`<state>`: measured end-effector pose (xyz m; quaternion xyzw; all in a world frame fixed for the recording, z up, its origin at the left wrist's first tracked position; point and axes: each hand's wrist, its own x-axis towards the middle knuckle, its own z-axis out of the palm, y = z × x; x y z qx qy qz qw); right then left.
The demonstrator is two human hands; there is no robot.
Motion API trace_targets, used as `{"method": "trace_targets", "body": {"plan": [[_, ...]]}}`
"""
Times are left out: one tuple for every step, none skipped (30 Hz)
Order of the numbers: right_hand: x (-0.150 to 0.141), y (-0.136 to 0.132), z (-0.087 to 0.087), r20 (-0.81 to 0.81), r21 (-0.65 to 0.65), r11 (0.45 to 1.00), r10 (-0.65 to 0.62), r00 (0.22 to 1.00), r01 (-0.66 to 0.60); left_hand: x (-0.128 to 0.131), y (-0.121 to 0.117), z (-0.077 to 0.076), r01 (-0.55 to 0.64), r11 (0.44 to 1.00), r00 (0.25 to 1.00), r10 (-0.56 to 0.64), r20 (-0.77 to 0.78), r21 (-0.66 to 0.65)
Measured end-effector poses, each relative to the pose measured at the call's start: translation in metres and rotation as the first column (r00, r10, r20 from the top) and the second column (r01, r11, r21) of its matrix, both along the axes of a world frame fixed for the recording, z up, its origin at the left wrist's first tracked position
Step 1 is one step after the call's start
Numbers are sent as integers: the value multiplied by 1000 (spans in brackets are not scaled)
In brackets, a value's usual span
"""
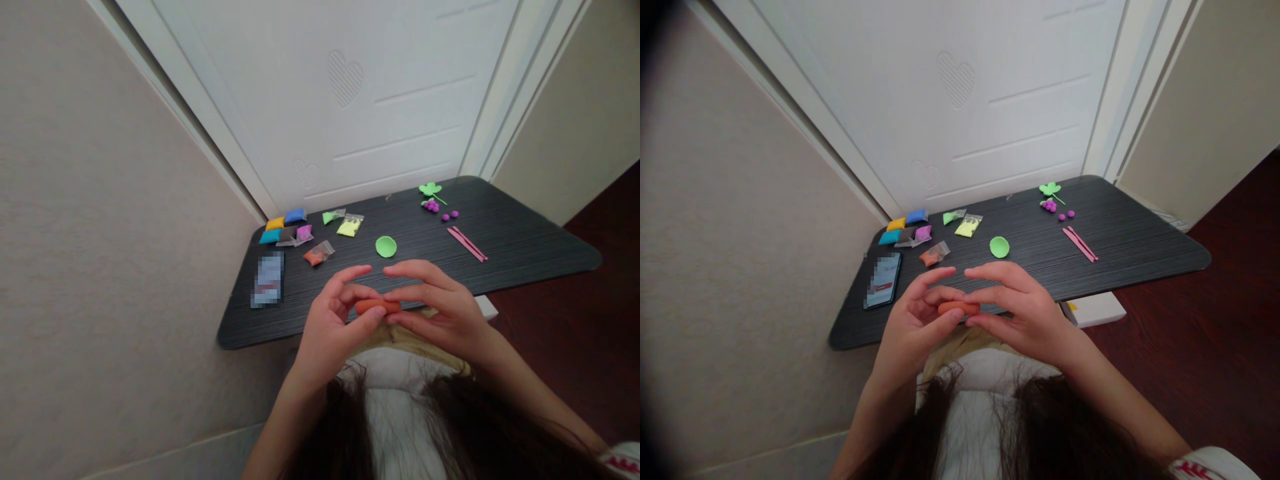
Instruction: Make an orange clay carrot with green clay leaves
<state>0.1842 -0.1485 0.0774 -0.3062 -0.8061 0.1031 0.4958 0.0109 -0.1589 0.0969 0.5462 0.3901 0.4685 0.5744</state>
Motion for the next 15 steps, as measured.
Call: {"method": "trace_targets", "body": {"plan": [[0, 0, 0, -3, 0, 1000, 0, 1000, 0, 0, 0, 0, 3, 1000, 1000, -3, 4, 2], [0, 0, 0, -6, 0, 1000, 2, 1000, -2, 0, 0, 0, 6, 1000, 1000, -6, 10, 4], [0, 0, 0, -9, 0, 1000, 4, 1000, -4, 0, 0, -1, 10, 1000, 1000, -10, 18, 5], [0, 0, 0, -11, -2, 1000, 7, 1000, -7, 1, 0, -1, 15, 1000, 1000, -15, 27, 4], [0, 0, 0, -12, -5, 1000, 10, 1000, -10, 1, 0, -1, 21, 1000, 999, -21, 36, 1], [0, -1, 0, -10, -8, 1000, 13, 1000, -13, 1, 0, -1, 26, 1000, 999, -26, 44, -6], [0, -1, 1, -8, -8, 1000, 16, 1000, -16, 1, 0, -2, 31, 999, 998, -30, 49, -16], [0, -1, 1, -5, -10, 1000, 19, 1000, -19, 1, 0, -2, 35, 999, 998, -34, 51, -26], [0, -1, 1, -1, -11, 1000, 22, 1000, -22, 1, -1, -2, 37, 999, 998, -35, 51, -35], [0, -1, 1, 1, -12, 1000, 23, 1000, -23, 1, -1, -2, 34, 999, 998, -32, 50, -42], [0, -1, 1, 3, -14, 1000, 24, 1000, -24, 1, 0, -2, 29, 999, 998, -27, 50, -44], [0, -1, 1, 4, -14, 1000, 23, 1000, -23, 1, 0, -2, 23, 999, 999, -21, 50, -44], [0, -1, 1, 5, -15, 1000, 23, 1000, -23, 1, 0, -2, 20, 999, 999, -18, 50, -43], [0, -1, 1, 5, -14, 1000, 22, 1000, -22, 1, 0, -2, 21, 999, 999, -19, 50, -41], [0, -1, 1, 5, -12, 1000, 22, 1000, -22, 1, 0, -2, 24, 999, 998, -22, 52, -37]]}}
